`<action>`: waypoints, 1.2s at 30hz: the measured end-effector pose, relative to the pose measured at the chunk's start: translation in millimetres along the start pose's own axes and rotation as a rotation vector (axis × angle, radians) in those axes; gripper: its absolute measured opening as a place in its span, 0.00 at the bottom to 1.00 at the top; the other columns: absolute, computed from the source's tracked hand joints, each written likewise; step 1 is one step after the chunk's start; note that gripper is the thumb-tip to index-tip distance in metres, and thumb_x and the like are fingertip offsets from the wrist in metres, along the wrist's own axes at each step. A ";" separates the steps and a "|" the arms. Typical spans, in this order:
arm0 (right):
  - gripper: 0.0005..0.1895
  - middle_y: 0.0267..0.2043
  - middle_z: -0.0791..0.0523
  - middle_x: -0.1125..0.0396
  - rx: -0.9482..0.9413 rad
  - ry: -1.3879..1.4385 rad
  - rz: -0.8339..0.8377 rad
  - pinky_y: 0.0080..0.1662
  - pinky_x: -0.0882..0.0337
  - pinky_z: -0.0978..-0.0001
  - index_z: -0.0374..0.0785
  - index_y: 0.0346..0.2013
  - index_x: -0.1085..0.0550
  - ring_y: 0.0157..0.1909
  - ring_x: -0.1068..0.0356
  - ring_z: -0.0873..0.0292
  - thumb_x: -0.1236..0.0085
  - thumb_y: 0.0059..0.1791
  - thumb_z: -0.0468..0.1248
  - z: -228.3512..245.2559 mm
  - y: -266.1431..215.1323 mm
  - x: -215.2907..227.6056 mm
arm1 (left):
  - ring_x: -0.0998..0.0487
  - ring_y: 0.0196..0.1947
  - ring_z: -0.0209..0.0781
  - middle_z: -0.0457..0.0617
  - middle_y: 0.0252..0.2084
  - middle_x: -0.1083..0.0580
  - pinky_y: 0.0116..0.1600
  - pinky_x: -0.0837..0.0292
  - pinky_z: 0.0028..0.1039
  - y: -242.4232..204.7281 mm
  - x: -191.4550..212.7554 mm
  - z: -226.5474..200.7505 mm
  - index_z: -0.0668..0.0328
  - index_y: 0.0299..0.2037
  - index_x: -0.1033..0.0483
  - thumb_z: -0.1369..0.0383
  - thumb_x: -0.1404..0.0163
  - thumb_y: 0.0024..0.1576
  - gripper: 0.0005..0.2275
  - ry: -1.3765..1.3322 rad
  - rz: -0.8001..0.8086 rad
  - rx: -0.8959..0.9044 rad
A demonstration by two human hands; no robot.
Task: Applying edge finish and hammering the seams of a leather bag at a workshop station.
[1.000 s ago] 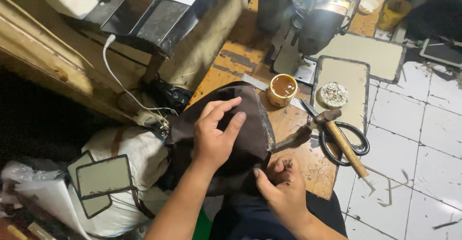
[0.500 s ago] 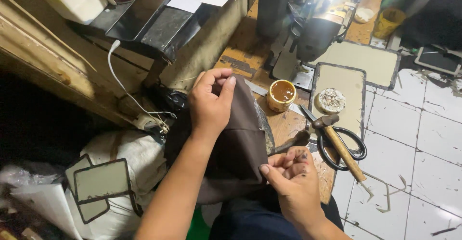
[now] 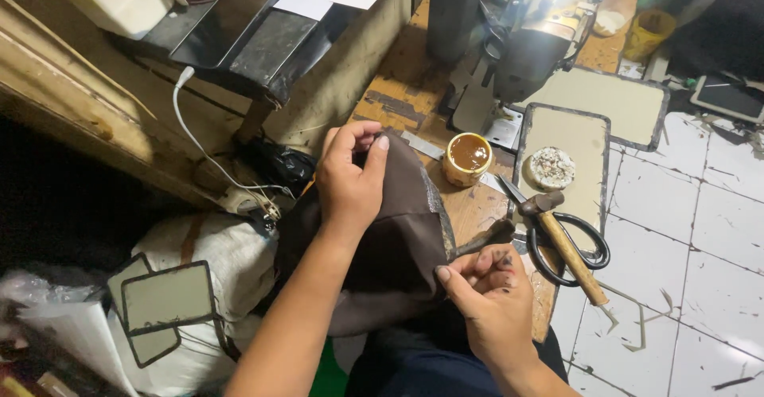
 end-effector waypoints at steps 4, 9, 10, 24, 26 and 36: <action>0.24 0.25 0.46 0.29 -0.014 0.073 0.014 0.32 0.30 0.72 0.41 0.33 0.43 0.25 0.32 0.59 0.37 0.41 0.19 -0.5 1.1 -2.0 | 0.21 0.43 0.51 0.52 0.42 0.22 0.54 0.28 0.38 -21.8 24.9 -41.9 0.62 0.43 0.24 0.69 0.52 0.64 0.06 0.041 0.030 -0.231; 0.23 0.24 0.46 0.28 -0.010 -0.002 0.001 0.30 0.30 0.72 0.41 0.32 0.42 0.22 0.33 0.60 0.35 0.41 0.21 8.9 1.9 -1.6 | 0.28 0.63 0.49 0.46 0.60 0.26 0.71 0.47 0.58 -66.5 14.6 -52.8 0.45 0.55 0.21 0.50 0.44 0.54 0.21 0.300 0.324 -0.269; 0.23 0.24 0.46 0.28 -0.012 -0.003 0.005 0.30 0.30 0.72 0.41 0.32 0.42 0.22 0.33 0.60 0.35 0.41 0.21 9.5 2.0 -1.1 | 0.28 0.63 0.49 0.46 0.60 0.26 0.71 0.47 0.58 -68.6 15.6 -52.9 0.45 0.55 0.21 0.50 0.44 0.54 0.21 0.303 0.322 -0.265; 0.40 0.76 0.40 0.53 0.660 -1.531 0.345 0.66 0.49 0.37 0.58 0.69 0.35 0.72 0.52 0.32 0.40 0.45 0.63 6.4 149.2 12.5 | 0.33 0.69 0.57 0.57 0.70 0.35 0.70 0.46 0.62 -79.1 12.8 -45.7 0.42 0.64 0.27 0.50 0.39 0.46 0.32 0.314 0.332 -0.158; 0.40 0.78 0.43 0.56 0.557 -1.549 0.395 0.67 0.53 0.35 0.59 0.68 0.33 0.75 0.56 0.35 0.43 0.44 0.67 15.0 150.0 -1.8 | 0.33 0.68 0.57 0.58 0.70 0.35 0.69 0.46 0.63 -78.6 11.8 -45.9 0.42 0.64 0.27 0.50 0.38 0.45 0.33 0.318 0.328 -0.159; 0.43 0.79 0.47 0.57 0.408 -1.669 0.432 0.69 0.57 0.33 0.63 0.66 0.33 0.78 0.62 0.37 0.52 0.42 0.75 16.2 176.0 -7.0 | 0.32 0.68 0.57 0.59 0.70 0.35 0.70 0.48 0.65 -78.6 10.0 -43.1 0.44 0.64 0.27 0.50 0.39 0.46 0.32 0.291 0.343 -0.139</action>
Point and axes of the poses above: each hand's wrist, its own y-axis towards the middle knuckle, its own x-axis out of the back of the hand, z = x × y, the point moved 7 cm from there along y, towards the middle knuckle
